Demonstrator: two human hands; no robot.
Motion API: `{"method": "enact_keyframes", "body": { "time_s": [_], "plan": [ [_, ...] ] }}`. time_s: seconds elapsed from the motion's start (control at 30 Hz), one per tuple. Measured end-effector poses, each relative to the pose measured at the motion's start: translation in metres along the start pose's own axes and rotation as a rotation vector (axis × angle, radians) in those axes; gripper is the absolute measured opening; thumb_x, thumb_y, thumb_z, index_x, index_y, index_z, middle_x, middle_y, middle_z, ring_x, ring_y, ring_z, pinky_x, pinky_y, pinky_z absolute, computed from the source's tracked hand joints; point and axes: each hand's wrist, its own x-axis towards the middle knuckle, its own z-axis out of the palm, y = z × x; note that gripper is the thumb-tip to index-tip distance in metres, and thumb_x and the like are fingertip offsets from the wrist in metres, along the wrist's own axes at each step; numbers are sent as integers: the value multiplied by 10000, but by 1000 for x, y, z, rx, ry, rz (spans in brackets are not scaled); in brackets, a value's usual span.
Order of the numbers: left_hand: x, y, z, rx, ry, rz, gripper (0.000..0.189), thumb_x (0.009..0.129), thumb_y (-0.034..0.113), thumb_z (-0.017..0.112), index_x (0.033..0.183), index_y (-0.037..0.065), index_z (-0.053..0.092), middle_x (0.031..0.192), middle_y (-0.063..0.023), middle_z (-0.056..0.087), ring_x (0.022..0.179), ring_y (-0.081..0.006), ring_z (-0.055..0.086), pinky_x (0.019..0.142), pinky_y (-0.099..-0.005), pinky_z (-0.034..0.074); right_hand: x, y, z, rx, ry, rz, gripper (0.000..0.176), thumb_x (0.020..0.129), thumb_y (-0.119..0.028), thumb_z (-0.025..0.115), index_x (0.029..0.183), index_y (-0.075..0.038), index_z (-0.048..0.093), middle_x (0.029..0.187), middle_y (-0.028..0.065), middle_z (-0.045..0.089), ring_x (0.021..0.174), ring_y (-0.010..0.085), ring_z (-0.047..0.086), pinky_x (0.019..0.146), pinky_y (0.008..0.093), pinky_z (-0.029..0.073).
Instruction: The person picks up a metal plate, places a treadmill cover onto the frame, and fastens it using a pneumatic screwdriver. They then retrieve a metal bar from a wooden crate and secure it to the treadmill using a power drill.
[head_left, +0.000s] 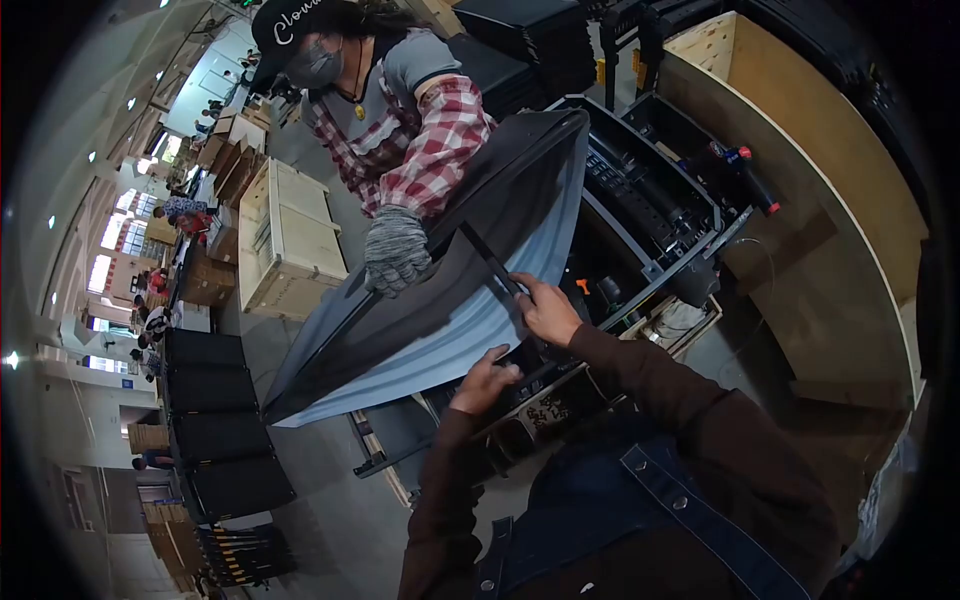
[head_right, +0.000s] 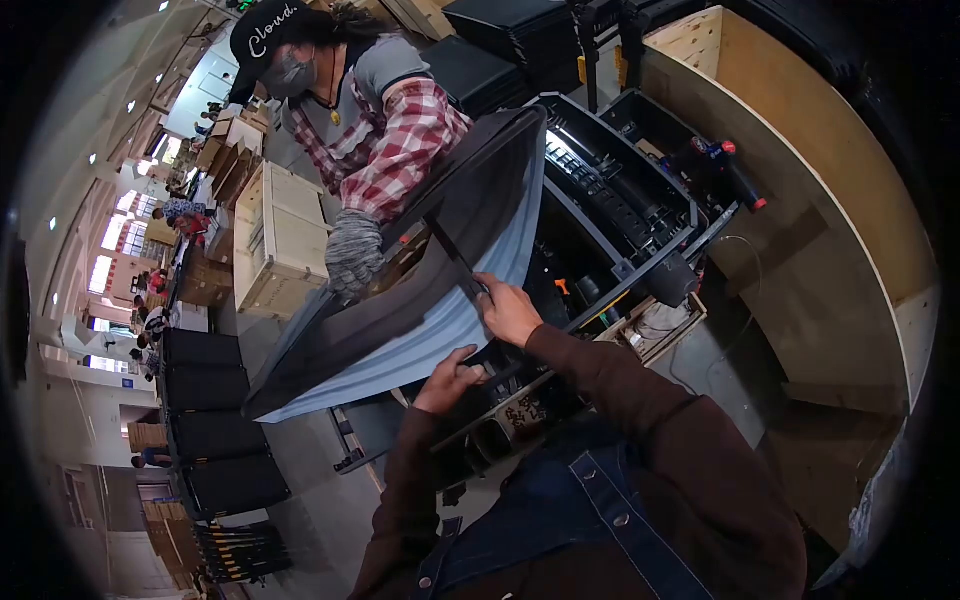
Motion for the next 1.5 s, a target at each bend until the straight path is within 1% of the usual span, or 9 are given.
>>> {"method": "enact_keyframes", "body": {
  "time_s": [0.2,0.3,0.33,0.9,1.0,1.07,1.13,1.27,1.5],
  "plan": [
    [-82,70,-54,-728,587,409,671,1028,382,560,1501,20,251,1380,-296,520,1170,-361,622,994,-449,534,-15,23,22,43,41,40,436,972,-171,526,1385,-30,526,752,236,649,872,418,673,835,463,492],
    [-110,122,-86,-920,845,527,676,1026,487,514,1441,-12,326,1370,-306,507,1254,-404,561,1021,-477,519,-12,20,2,238,-247,305,424,1011,-164,500,1421,-59,475,683,106,658,635,229,675,640,353,528],
    [-113,123,-111,-977,761,468,655,1024,472,530,1414,-25,360,1340,-297,522,1246,-404,565,1023,-478,518,-11,23,3,213,-286,264,448,1029,-156,477,1461,-58,411,685,68,652,596,141,649,584,292,517],
    [-80,59,-74,-1070,926,374,252,977,155,576,1064,-77,532,998,-219,652,888,-327,696,848,-432,617,3,57,25,535,-512,435,447,1064,-145,446,1449,62,355,753,132,657,644,210,669,619,340,555],
    [-78,47,-34,-1078,1037,314,268,974,202,589,1061,-46,537,1002,-185,652,851,-291,678,818,-386,599,2,81,29,203,-424,276,470,1035,-190,529,1427,41,409,788,139,670,682,207,676,638,348,555],
    [-73,15,-22,-1128,1005,279,267,969,221,600,1070,-19,542,1009,-175,651,860,-279,667,811,-391,590,-20,60,4,-320,-302,98,552,949,-324,641,1351,36,520,1013,223,713,935,311,700,877,407,522],
    [-67,-8,-9,-1147,1024,266,260,966,241,620,1080,15,560,1004,-154,652,862,-267,656,787,-386,582,-38,36,-49,-254,-280,43,530,917,-308,686,1292,44,558,981,209,715,889,288,709,814,403,539],
    [-54,-44,8,-1328,1132,204,134,976,223,651,1031,124,580,997,-129,676,859,-287,665,740,-400,592,-21,56,-152,629,418,437,754,941,-341,708,1486,-45,280,998,107,643,787,176,672,606,280,549],
    [-53,-70,14,-1231,1131,136,218,998,249,626,1089,51,612,1010,-128,677,889,-280,665,741,-396,588,36,97,-207,451,-60,365,563,857,-154,768,1346,25,555,942,27,658,732,97,590,632,250,501]
  ]
}}
